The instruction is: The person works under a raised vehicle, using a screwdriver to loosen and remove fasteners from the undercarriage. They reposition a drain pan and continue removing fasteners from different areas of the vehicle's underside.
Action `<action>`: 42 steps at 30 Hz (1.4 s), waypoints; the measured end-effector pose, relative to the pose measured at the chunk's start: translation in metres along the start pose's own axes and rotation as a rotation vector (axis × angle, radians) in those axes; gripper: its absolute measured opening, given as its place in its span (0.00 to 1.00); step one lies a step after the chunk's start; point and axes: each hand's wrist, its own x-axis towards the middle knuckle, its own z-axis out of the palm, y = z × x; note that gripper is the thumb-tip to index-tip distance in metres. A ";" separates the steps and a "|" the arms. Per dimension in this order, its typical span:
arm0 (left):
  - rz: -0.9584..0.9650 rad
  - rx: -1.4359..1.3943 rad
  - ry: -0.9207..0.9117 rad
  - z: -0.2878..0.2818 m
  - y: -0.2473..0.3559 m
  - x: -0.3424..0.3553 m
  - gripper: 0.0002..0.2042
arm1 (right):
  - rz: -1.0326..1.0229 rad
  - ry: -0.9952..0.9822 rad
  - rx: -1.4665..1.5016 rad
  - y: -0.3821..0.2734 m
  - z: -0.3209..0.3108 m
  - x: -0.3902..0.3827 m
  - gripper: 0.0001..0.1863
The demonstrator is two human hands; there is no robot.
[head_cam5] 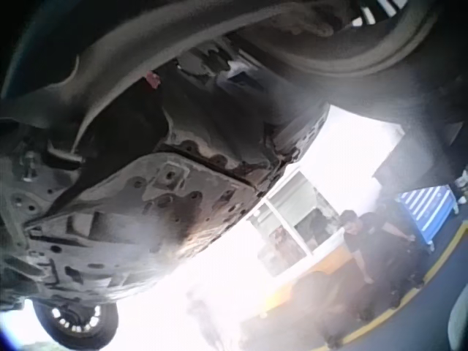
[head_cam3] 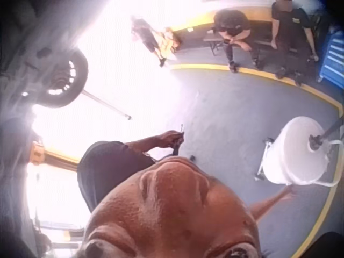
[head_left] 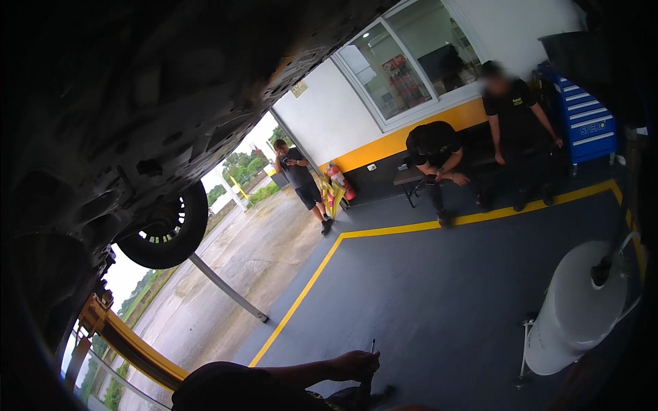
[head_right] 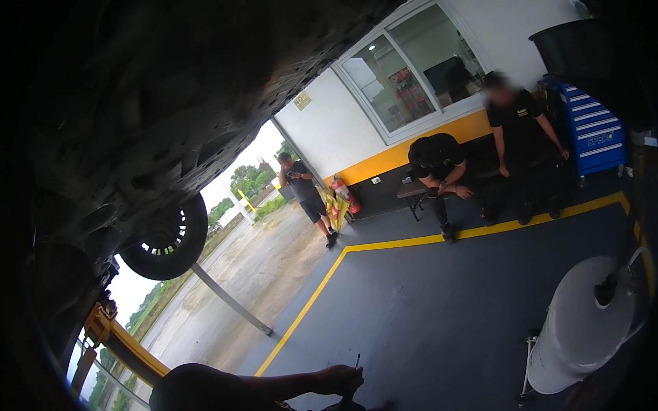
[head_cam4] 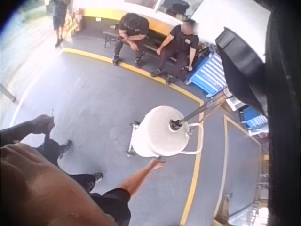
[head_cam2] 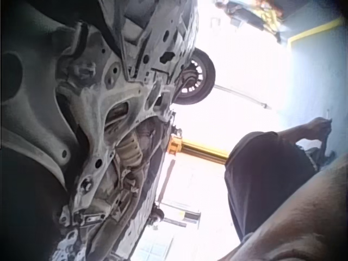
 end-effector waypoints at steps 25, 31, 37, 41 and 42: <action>0.218 -0.685 -1.058 0.028 0.244 0.037 0.21 | -0.375 -0.600 1.763 -0.025 -0.728 -0.159 0.16; 0.153 -0.597 -0.819 0.039 0.250 0.035 0.19 | -0.600 -0.458 1.470 -0.016 -0.727 -0.132 0.17; 0.038 -0.434 -0.857 0.034 0.244 0.055 0.17 | -0.548 -0.513 1.512 -0.020 -0.703 -0.129 0.17; 0.023 -0.251 -0.734 0.035 0.238 0.061 0.16 | -0.527 -0.546 1.588 -0.016 -0.675 -0.143 0.17; 0.034 -0.174 -0.670 0.032 0.225 0.063 0.15 | -0.481 -0.605 1.556 -0.014 -0.665 -0.154 0.17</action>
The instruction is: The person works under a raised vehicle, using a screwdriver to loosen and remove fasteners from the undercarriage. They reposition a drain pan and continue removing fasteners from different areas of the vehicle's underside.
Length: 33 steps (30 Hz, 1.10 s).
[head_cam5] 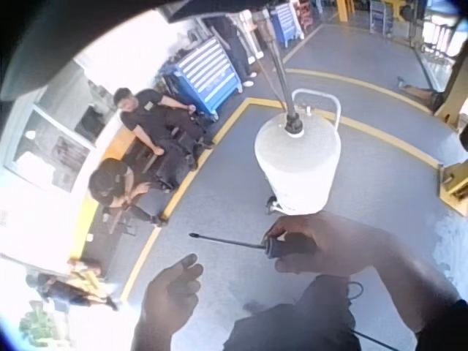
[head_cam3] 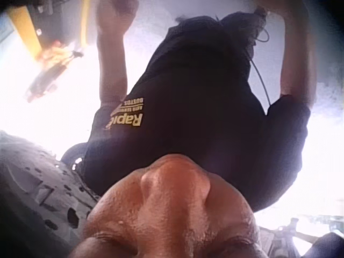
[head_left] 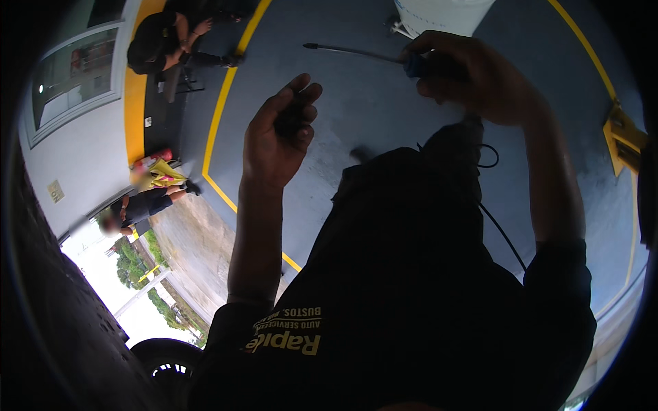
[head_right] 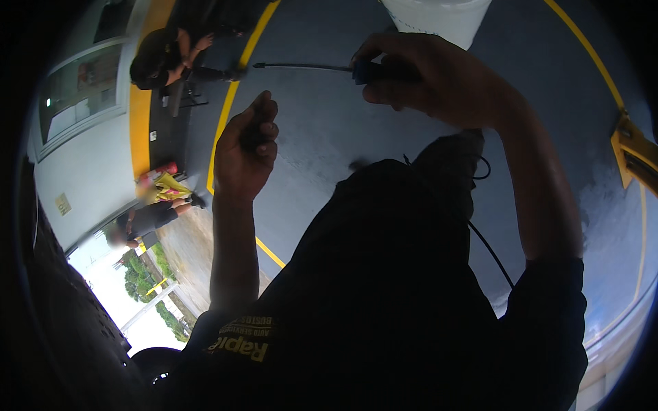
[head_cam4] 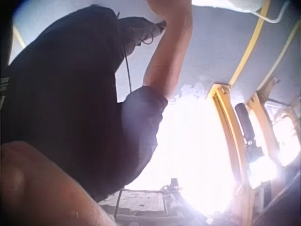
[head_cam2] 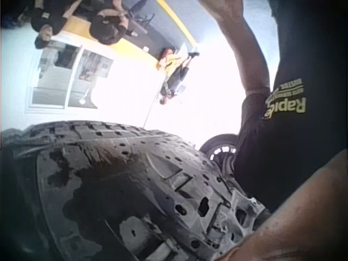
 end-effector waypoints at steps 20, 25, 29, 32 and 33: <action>0.034 0.287 0.006 0.000 -0.015 0.072 0.18 | 0.259 0.140 0.200 0.023 -0.008 0.025 0.18; 0.161 0.283 0.023 0.020 0.004 0.061 0.21 | 0.197 0.060 0.289 0.006 0.000 0.026 0.18; 0.193 0.282 0.062 0.022 0.022 0.053 0.21 | 0.132 0.055 0.332 -0.010 0.018 0.032 0.18; 0.255 0.400 0.103 0.029 0.037 0.043 0.18 | 0.073 0.080 0.257 -0.021 0.025 0.043 0.21; 0.284 0.403 0.075 0.029 0.042 0.041 0.18 | 0.049 0.098 0.208 -0.031 0.022 0.046 0.22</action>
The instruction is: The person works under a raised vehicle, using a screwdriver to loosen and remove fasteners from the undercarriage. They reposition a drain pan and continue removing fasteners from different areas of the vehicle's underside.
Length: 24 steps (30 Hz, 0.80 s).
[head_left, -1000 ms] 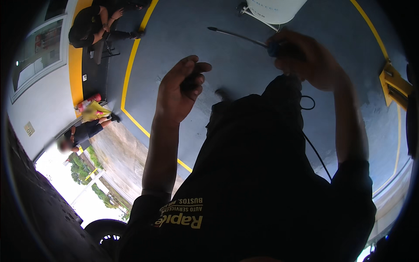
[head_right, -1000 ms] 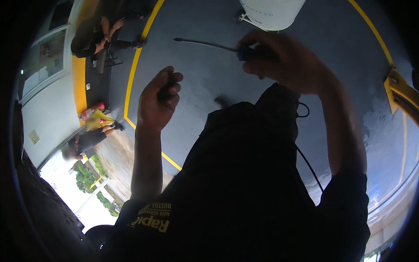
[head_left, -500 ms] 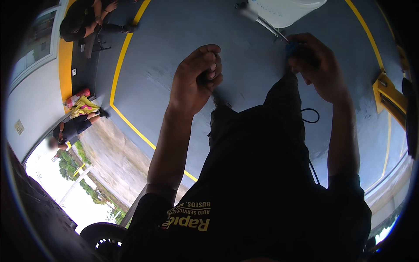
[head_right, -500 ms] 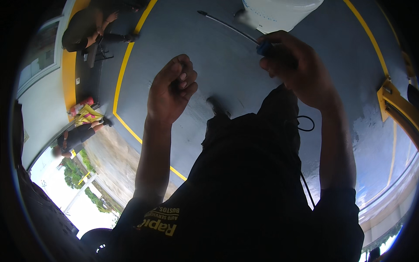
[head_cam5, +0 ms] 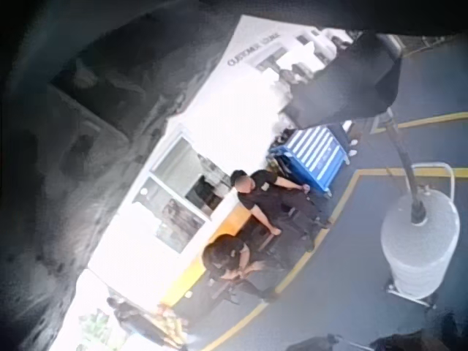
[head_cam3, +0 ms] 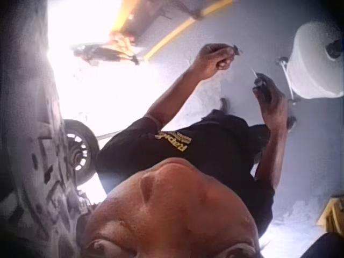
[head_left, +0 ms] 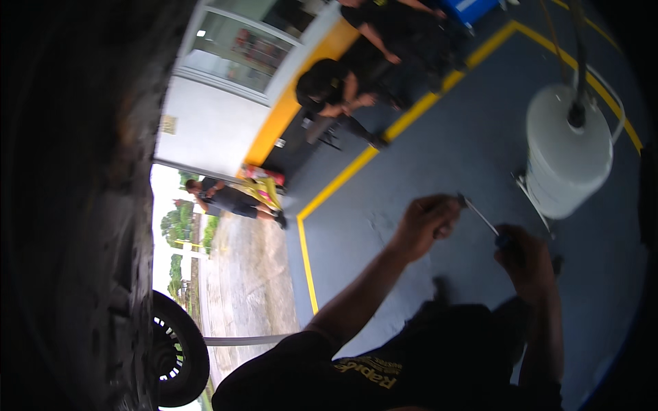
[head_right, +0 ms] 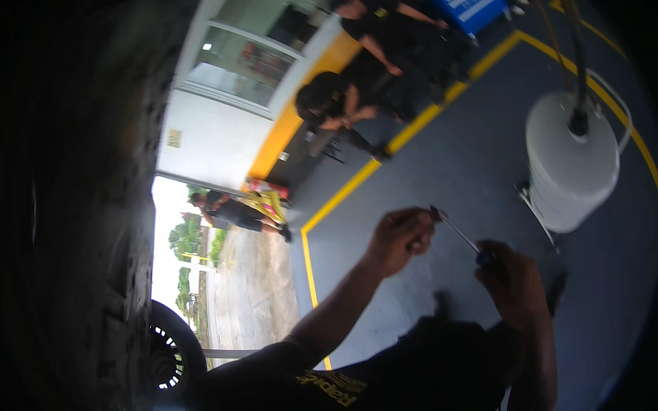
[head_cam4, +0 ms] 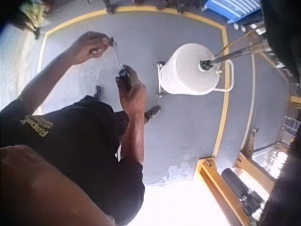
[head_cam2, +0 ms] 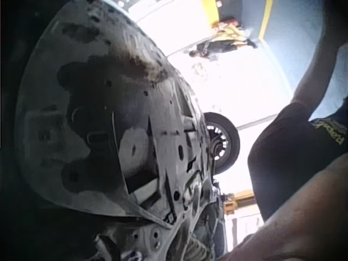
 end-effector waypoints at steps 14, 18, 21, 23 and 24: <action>0.198 0.038 0.301 0.029 0.058 -0.052 0.18 | -0.607 0.082 -0.180 -0.041 -0.007 0.003 0.26; 0.235 0.529 0.352 0.024 0.083 -0.074 0.16 | -0.636 0.085 -0.391 -0.060 -0.010 -0.006 0.26; 0.216 0.845 0.444 0.027 0.098 -0.086 0.15 | -0.707 0.124 -0.435 -0.058 0.004 -0.006 0.25; 0.185 0.928 0.487 0.023 0.100 -0.089 0.15 | -0.694 0.088 -0.314 -0.058 0.016 -0.006 0.26; 0.185 0.830 0.460 0.019 0.101 -0.090 0.15 | -0.686 0.071 -0.254 -0.057 0.019 -0.006 0.26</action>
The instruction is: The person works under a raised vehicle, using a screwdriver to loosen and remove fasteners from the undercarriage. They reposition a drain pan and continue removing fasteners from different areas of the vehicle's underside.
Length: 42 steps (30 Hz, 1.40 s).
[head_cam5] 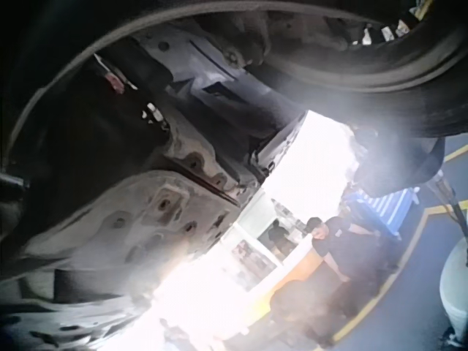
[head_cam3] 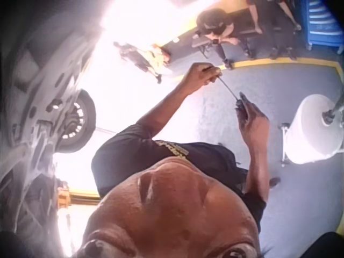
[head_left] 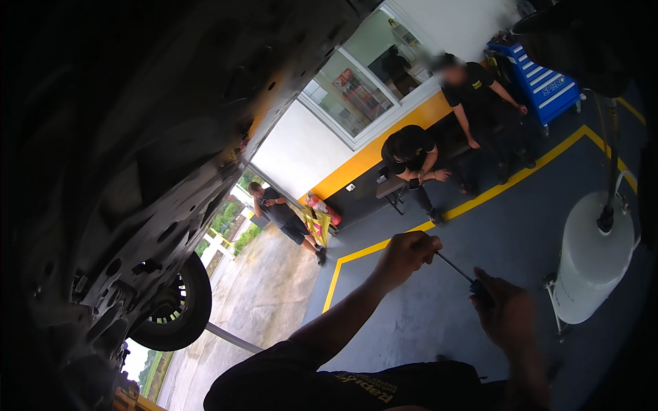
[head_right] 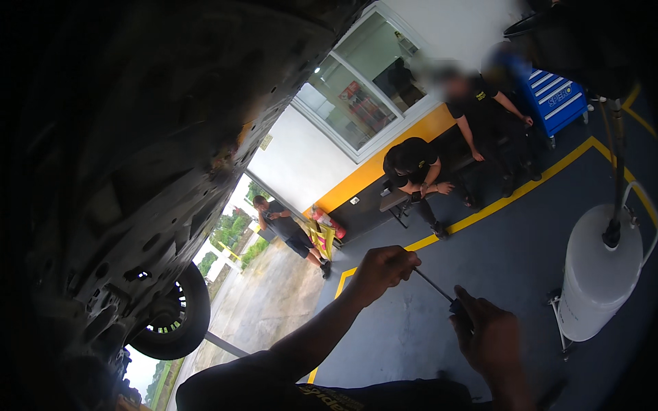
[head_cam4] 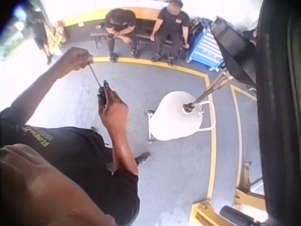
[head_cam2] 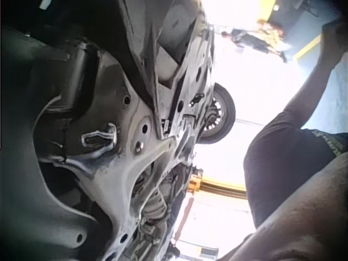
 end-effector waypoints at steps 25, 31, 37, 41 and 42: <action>0.389 -0.100 0.371 -0.044 0.126 -0.043 0.16 | -0.300 -0.061 0.750 -0.028 0.011 0.069 0.22; 0.719 -0.403 0.167 -0.072 0.221 -0.047 0.24 | -0.612 0.152 0.598 -0.085 -0.024 0.128 0.19; 0.727 -0.390 0.006 -0.084 0.250 -0.044 0.21 | -0.705 0.382 0.606 -0.107 -0.026 0.152 0.21; 0.726 -0.464 0.112 -0.078 0.252 -0.046 0.16 | -0.714 0.423 0.658 -0.109 -0.026 0.158 0.22; 0.785 -0.219 0.127 -0.084 0.250 -0.046 0.15 | -0.717 0.424 0.669 -0.109 -0.026 0.158 0.23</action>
